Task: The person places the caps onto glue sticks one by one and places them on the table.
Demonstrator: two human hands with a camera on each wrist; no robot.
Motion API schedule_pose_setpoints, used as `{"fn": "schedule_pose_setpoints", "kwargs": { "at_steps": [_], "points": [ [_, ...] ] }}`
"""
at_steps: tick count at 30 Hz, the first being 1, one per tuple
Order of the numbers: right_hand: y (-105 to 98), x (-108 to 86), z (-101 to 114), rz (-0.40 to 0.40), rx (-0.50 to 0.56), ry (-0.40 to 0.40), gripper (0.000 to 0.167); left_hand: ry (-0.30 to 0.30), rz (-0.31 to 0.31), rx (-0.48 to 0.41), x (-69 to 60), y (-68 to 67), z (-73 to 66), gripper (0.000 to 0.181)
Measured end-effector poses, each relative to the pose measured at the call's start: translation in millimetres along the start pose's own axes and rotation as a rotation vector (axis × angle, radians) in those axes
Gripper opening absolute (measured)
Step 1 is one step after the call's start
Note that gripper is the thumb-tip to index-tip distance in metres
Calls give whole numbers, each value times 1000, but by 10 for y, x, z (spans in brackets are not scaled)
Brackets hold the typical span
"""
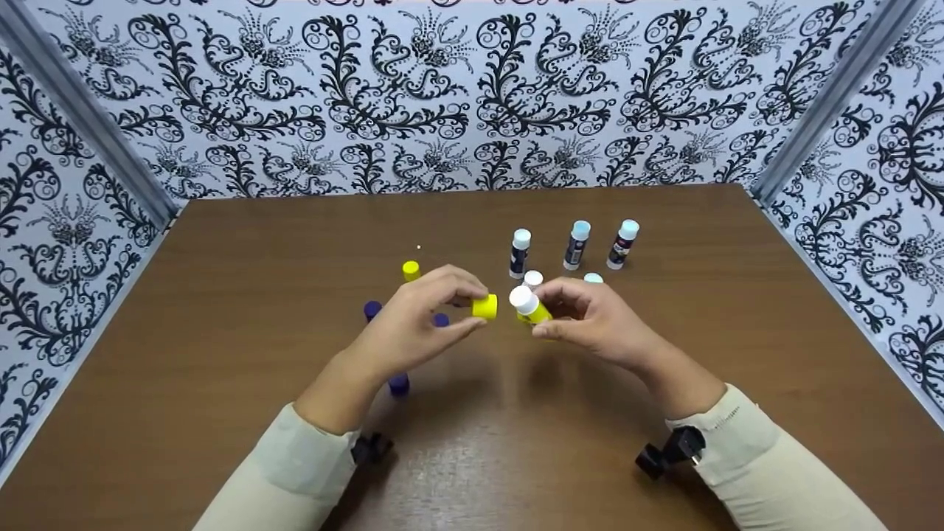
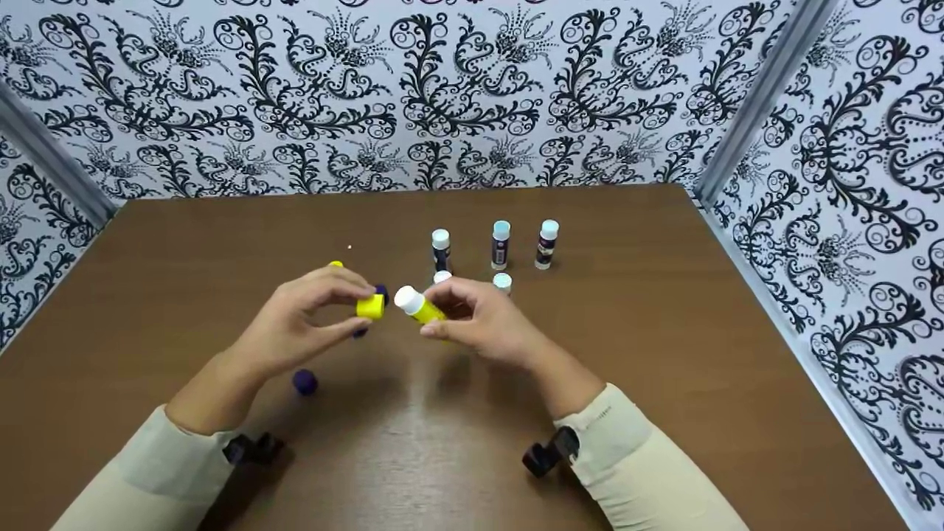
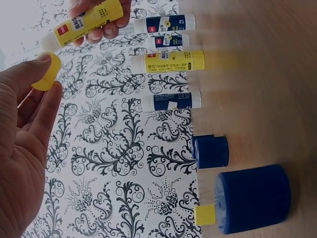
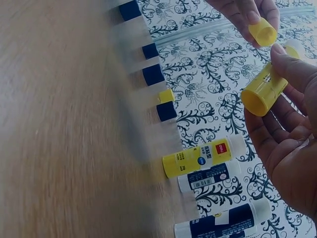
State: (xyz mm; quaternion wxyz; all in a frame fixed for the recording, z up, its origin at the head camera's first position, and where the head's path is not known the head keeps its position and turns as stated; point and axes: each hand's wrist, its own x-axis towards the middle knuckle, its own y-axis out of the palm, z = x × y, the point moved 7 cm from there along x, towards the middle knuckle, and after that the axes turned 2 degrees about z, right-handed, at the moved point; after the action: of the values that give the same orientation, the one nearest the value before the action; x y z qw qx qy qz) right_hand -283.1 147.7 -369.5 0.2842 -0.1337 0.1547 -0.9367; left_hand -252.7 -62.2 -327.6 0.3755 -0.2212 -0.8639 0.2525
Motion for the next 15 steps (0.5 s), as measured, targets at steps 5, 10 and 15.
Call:
{"fn": "schedule_pose_setpoints", "kwargs": {
  "at_steps": [5, 10, 15],
  "points": [
    [42, -4, 9, 21, -24, -8, 34, 11, 10, -14, 6, 13, -26, 26],
    [79, 0, 12, 51, -50, -22, 33, 23, 19, -22, 2, 27, -52, 27],
    [100, 6, 14, 68, -78, -39, 31, 27, 25, -6, -1, 35, -67, 28]
  ]
}}
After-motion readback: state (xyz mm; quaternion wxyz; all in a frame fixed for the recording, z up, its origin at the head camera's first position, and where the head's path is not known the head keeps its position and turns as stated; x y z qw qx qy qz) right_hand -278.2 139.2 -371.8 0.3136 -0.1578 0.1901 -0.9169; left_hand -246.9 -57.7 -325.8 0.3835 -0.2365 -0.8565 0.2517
